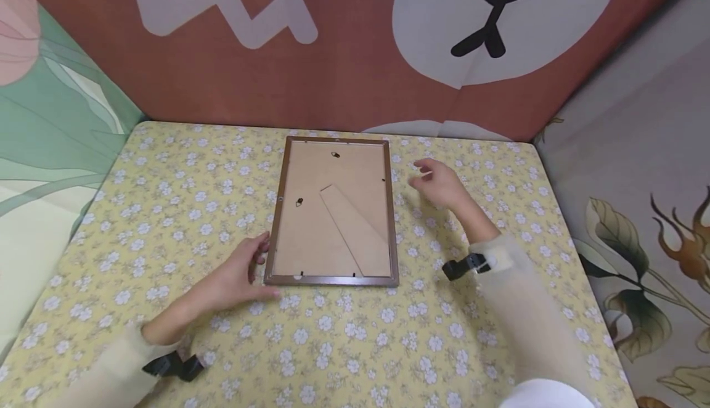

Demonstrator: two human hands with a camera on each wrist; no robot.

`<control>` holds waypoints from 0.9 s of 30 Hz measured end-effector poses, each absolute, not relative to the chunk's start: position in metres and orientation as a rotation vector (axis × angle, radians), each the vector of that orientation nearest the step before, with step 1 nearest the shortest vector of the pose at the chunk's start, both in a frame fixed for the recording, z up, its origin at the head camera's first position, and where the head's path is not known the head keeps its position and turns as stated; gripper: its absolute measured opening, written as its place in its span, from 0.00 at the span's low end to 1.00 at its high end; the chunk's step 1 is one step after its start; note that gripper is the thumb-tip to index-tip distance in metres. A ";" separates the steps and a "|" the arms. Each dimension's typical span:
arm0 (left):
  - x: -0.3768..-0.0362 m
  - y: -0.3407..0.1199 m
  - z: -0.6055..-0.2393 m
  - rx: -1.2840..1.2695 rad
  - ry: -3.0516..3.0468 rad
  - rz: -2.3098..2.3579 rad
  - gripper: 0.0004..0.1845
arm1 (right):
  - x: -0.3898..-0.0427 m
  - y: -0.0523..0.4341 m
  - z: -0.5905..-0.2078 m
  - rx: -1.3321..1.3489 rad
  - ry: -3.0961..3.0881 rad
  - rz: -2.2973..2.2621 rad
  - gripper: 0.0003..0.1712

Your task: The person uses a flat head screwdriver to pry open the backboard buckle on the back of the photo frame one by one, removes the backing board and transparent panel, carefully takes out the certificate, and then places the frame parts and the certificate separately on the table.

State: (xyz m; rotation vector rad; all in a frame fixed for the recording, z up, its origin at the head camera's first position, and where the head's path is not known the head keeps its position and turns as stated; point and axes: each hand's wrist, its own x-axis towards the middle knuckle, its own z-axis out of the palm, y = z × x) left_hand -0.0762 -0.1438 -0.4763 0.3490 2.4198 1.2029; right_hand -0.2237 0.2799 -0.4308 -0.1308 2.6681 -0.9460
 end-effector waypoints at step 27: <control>-0.089 -0.154 -0.481 0.363 2.560 1.174 0.50 | -0.293 0.234 -0.460 -0.349 2.844 -0.639 0.30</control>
